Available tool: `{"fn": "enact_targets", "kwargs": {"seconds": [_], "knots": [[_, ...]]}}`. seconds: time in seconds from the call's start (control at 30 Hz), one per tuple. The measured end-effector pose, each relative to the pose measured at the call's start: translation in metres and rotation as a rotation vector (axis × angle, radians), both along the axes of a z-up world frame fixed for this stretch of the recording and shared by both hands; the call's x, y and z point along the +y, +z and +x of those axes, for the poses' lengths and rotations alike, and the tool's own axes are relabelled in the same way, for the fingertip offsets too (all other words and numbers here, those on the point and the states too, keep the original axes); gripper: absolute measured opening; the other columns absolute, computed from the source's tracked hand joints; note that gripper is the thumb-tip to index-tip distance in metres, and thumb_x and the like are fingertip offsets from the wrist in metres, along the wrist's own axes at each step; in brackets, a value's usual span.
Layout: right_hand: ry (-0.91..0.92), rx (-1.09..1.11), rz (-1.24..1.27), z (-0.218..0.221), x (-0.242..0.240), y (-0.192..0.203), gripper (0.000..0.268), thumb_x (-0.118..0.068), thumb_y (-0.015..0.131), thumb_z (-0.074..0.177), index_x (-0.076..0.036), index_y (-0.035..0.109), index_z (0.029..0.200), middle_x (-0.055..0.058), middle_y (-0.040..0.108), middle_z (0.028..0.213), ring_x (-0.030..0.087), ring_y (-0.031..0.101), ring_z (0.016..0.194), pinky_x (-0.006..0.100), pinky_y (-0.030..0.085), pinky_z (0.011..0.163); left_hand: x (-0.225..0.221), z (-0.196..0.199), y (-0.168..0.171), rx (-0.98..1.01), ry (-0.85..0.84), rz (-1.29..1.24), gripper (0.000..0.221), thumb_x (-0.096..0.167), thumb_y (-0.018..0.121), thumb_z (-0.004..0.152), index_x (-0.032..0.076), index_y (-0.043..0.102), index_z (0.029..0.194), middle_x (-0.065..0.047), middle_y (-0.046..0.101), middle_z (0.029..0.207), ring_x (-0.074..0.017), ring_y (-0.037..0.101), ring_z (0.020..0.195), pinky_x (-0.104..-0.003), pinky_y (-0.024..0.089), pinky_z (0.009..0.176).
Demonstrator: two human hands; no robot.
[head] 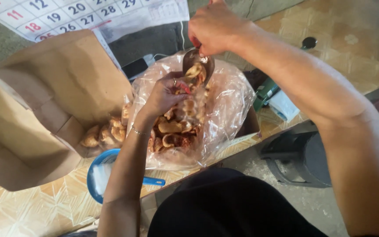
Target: Bagging fried snacks from a large container into smaller paper bags using a scoop and hands
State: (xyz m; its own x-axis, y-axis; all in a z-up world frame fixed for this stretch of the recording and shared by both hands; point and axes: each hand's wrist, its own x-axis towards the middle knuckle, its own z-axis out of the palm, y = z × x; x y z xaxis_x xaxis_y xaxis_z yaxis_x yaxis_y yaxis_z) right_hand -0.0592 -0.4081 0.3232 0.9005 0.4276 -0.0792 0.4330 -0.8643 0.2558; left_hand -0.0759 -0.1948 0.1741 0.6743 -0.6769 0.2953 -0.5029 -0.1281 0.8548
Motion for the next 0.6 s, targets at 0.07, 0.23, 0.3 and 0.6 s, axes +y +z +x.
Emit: {"fn": "enact_targets", "kwargs": {"seconds": [0.07, 0.23, 0.3, 0.6], "knots": [[-0.003, 0.014, 0.002, -0.008, 0.01, 0.004, 0.019, -0.032, 0.084, 0.071, -0.024, 0.076, 0.086, 0.002, 0.072, 0.086, 0.024, 0.066, 0.093, 0.049, 0.042, 0.088, 0.004, -0.01, 0.01, 0.007, -0.001, 0.011, 0.015, 0.01, 0.083, 0.077, 0.017, 0.073, 0.086, -0.011, 0.058, 0.135, -0.0272, 0.057, 0.121, -0.036, 0.049, 0.101], [0.052, -0.101, -0.005, -0.014, 0.016, -0.003, 0.015, -0.026, 0.085, 0.068, -0.023, 0.075, 0.079, 0.0, 0.07, 0.077, 0.024, 0.067, 0.084, 0.047, 0.042, 0.088, 0.009, -0.016, 0.003, 0.023, 0.005, 0.0, 0.016, 0.007, 0.082, 0.076, 0.016, 0.073, 0.086, -0.013, 0.06, 0.132, -0.027, 0.06, 0.12, -0.037, 0.049, 0.101], [0.131, -0.183, -0.039, -0.028, 0.019, 0.007, 0.009, -0.026, 0.081, 0.072, -0.022, 0.073, 0.072, -0.004, 0.069, 0.071, 0.024, 0.068, 0.084, 0.048, 0.034, 0.095, 0.01, -0.013, -0.008, 0.029, 0.041, -0.031, 0.013, 0.007, 0.081, 0.078, 0.013, 0.074, 0.087, -0.013, 0.061, 0.126, -0.0252, 0.063, 0.11, -0.033, 0.051, 0.094], [-0.293, -0.016, 0.272, -0.091, -0.008, -0.024, 0.047, -0.039, 0.083, 0.077, -0.02, 0.07, 0.118, -0.004, 0.075, 0.089, 0.024, 0.061, 0.096, 0.041, 0.025, 0.1, 0.037, -0.015, -0.024, -0.143, 0.057, -0.085, 0.02, -0.009, 0.078, 0.08, 0.007, 0.069, 0.09, -0.014, 0.061, 0.116, -0.0247, 0.065, 0.112, -0.032, 0.06, 0.088]]}}
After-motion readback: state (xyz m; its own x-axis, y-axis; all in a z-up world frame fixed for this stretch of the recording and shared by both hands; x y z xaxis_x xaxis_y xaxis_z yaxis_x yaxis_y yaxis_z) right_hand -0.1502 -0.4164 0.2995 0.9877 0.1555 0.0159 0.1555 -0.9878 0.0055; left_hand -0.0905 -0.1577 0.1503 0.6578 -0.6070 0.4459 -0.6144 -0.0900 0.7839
